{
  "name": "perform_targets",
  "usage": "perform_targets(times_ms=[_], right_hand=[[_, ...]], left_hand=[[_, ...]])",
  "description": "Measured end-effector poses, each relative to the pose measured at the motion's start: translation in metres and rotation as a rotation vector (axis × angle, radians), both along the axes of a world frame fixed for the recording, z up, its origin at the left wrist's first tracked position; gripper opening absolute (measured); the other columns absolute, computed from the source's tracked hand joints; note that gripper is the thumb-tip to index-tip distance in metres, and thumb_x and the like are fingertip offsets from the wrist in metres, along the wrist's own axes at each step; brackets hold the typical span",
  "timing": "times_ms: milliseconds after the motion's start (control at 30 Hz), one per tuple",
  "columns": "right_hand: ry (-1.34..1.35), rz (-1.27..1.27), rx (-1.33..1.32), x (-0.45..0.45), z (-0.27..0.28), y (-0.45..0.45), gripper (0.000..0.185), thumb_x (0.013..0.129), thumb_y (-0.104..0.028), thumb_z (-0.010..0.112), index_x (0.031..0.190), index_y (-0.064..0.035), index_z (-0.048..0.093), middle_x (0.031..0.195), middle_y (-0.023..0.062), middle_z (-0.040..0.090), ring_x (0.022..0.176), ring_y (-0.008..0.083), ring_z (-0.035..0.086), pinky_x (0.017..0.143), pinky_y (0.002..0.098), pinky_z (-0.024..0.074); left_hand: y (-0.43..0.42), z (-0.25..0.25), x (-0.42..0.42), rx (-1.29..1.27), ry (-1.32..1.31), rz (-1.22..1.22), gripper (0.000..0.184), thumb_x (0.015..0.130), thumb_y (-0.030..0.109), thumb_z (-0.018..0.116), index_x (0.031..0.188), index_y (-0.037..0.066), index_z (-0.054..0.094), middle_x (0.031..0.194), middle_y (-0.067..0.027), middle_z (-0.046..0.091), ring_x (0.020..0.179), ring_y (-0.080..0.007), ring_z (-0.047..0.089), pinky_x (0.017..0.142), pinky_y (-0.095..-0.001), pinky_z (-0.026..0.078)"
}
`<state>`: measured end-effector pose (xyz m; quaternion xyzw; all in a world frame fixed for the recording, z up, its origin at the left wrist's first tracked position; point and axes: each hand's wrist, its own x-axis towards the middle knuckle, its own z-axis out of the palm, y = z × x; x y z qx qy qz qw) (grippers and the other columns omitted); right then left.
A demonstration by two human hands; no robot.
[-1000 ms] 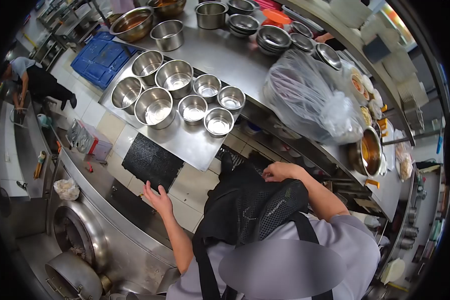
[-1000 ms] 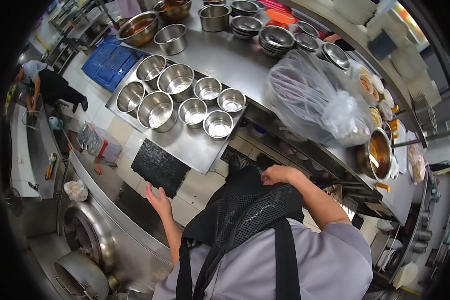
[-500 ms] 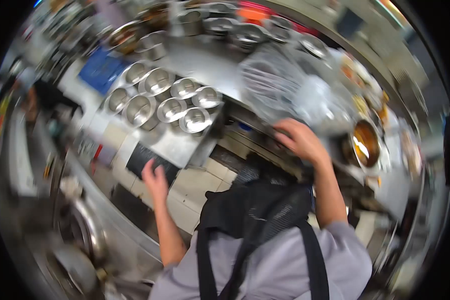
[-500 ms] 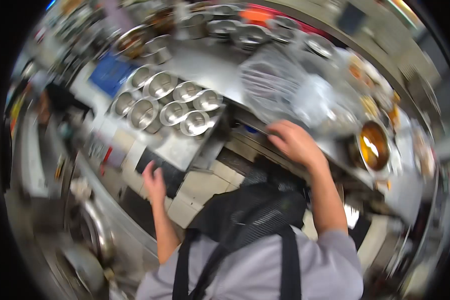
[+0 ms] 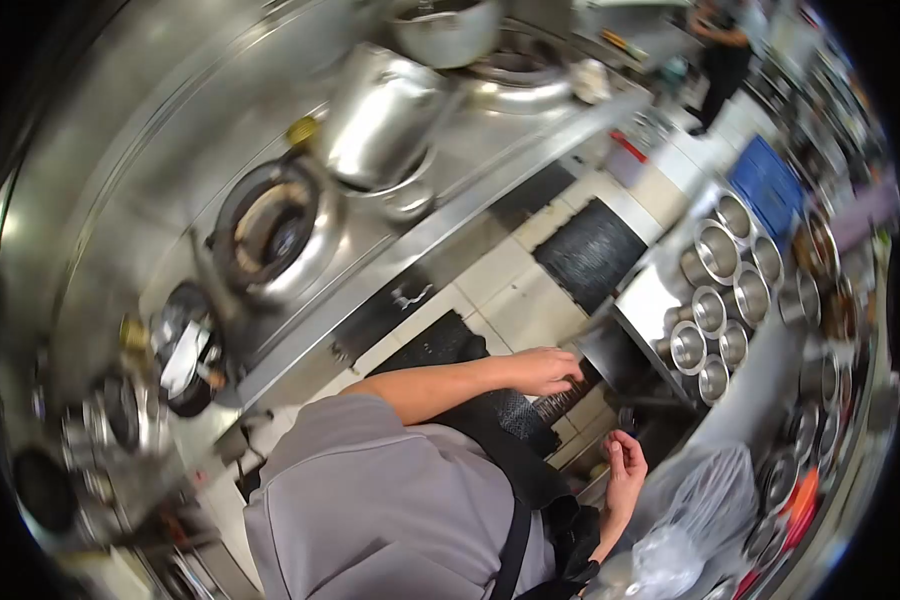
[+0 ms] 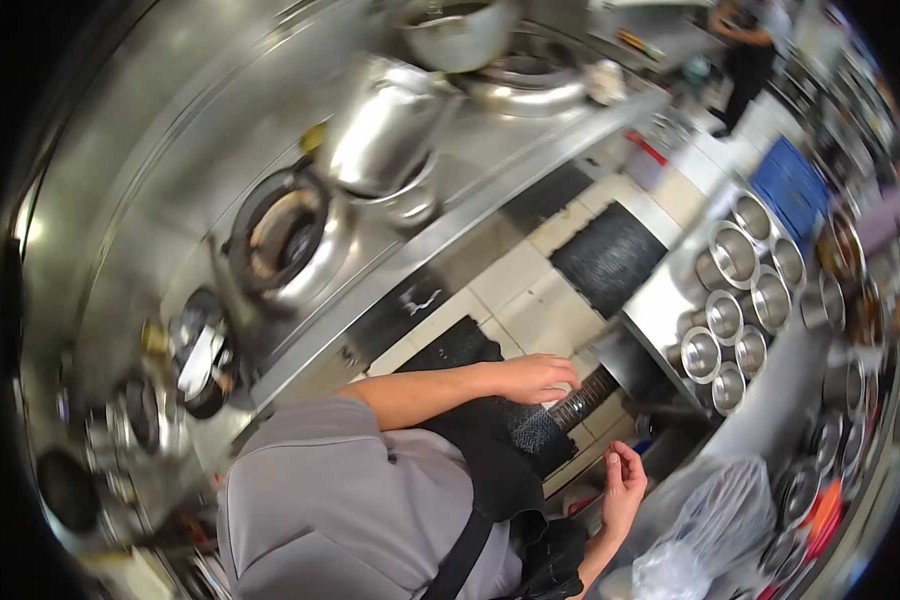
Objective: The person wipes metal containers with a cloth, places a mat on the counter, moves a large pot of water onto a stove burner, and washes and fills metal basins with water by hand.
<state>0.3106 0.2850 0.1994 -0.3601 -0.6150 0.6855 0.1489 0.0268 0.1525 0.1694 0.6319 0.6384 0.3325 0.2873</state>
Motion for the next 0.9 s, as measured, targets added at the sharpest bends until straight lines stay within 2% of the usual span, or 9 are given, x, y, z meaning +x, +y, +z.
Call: perform_targets(times_ms=[100,167,233,500,667,700,767,800,900], right_hand=[[-0.004,0.097,0.071,-0.017,-0.008,0.0,0.025,0.099,-0.012,0.063,0.118,0.0043,0.064,0.108,0.0065,0.069,0.099,0.0147,0.065,0.089,0.0277,0.0506],[-0.151,0.202,0.283,-0.03,-0.005,-0.008,0.025,0.098,-0.012,0.064,0.116,0.0043,0.065,0.104,0.0072,0.07,0.095,0.0151,0.065,0.087,0.0284,0.0508],[-0.235,0.28,0.525,-0.048,0.001,-0.03,0.024,0.095,-0.011,0.065,0.114,0.0037,0.066,0.098,0.0132,0.071,0.088,0.0192,0.067,0.08,0.0318,0.0524],[-0.374,0.594,0.645,-0.126,-0.027,-0.137,0.023,0.092,-0.01,0.066,0.111,0.0037,0.068,0.099,0.0176,0.072,0.089,0.024,0.071,0.076,0.0346,0.0552],[-0.292,0.924,0.527,-0.192,-0.066,-0.203,0.026,0.092,-0.014,0.067,0.115,-0.0006,0.068,0.102,0.0138,0.073,0.09,0.0232,0.072,0.08,0.0335,0.0563],[-0.275,0.97,0.442,-0.205,-0.065,-0.211,0.026,0.092,-0.014,0.067,0.114,-0.0011,0.068,0.103,0.0147,0.073,0.09,0.024,0.072,0.08,0.0337,0.0564],[-0.327,1.039,0.63,-0.241,-0.043,-0.234,0.026,0.09,-0.014,0.068,0.112,-0.0014,0.069,0.103,0.0176,0.072,0.089,0.0269,0.072,0.08,0.0344,0.0563],[-0.288,1.033,0.681,-0.257,-0.029,-0.245,0.025,0.09,-0.016,0.068,0.109,-0.0006,0.069,0.099,0.0206,0.07,0.087,0.0329,0.07,0.078,0.0396,0.0555],[-0.249,1.055,0.742,-0.296,-0.024,-0.251,0.026,0.09,-0.017,0.065,0.109,0.0002,0.069,0.104,0.022,0.069,0.089,0.0342,0.069,0.081,0.0419,0.0549]], left_hand=[[-0.079,0.011,-0.018,-0.028,0.005,0.259,0.027,0.094,0.017,0.06,0.119,0.006,0.061,0.119,-0.0142,0.061,0.114,-0.0337,0.058,0.099,-0.0429,0.047],[-0.115,0.015,-0.025,-0.038,-0.002,0.375,0.027,0.094,0.017,0.06,0.119,0.006,0.06,0.118,-0.014,0.061,0.114,-0.0339,0.058,0.098,-0.0432,0.047],[-0.14,0.015,-0.03,-0.042,-0.012,0.472,0.027,0.095,0.017,0.059,0.119,0.006,0.06,0.118,-0.0138,0.061,0.114,-0.0341,0.058,0.098,-0.0435,0.048],[-0.245,0.009,-0.063,0.164,0.009,0.482,0.027,0.093,0.016,0.061,0.118,0.006,0.058,0.119,-0.0126,0.059,0.114,-0.0344,0.057,0.099,-0.0435,0.047],[-0.37,0.008,-0.1,0.135,-0.078,0.752,0.028,0.092,0.014,0.061,0.118,0.003,0.061,0.119,-0.0145,0.062,0.113,-0.0338,0.059,0.099,-0.0412,0.047],[-0.391,0.007,-0.108,0.145,-0.08,0.792,0.028,0.093,0.014,0.06,0.118,0.003,0.062,0.118,-0.0148,0.062,0.113,-0.0335,0.059,0.098,-0.0405,0.048],[-0.434,0.023,-0.115,0.111,-0.083,0.908,0.028,0.092,0.015,0.061,0.119,0.004,0.062,0.119,-0.0145,0.063,0.113,-0.0327,0.06,0.098,-0.0398,0.048],[-0.451,0.028,-0.118,0.101,-0.087,0.95,0.029,0.092,0.015,0.062,0.119,0.005,0.063,0.121,-0.0142,0.062,0.114,-0.0325,0.06,0.098,-0.0398,0.048],[-0.484,0.033,-0.125,0.095,-0.098,1.022,0.029,0.092,0.015,0.063,0.12,0.005,0.063,0.123,-0.0139,0.062,0.116,-0.0324,0.059,0.099,-0.0401,0.047]])
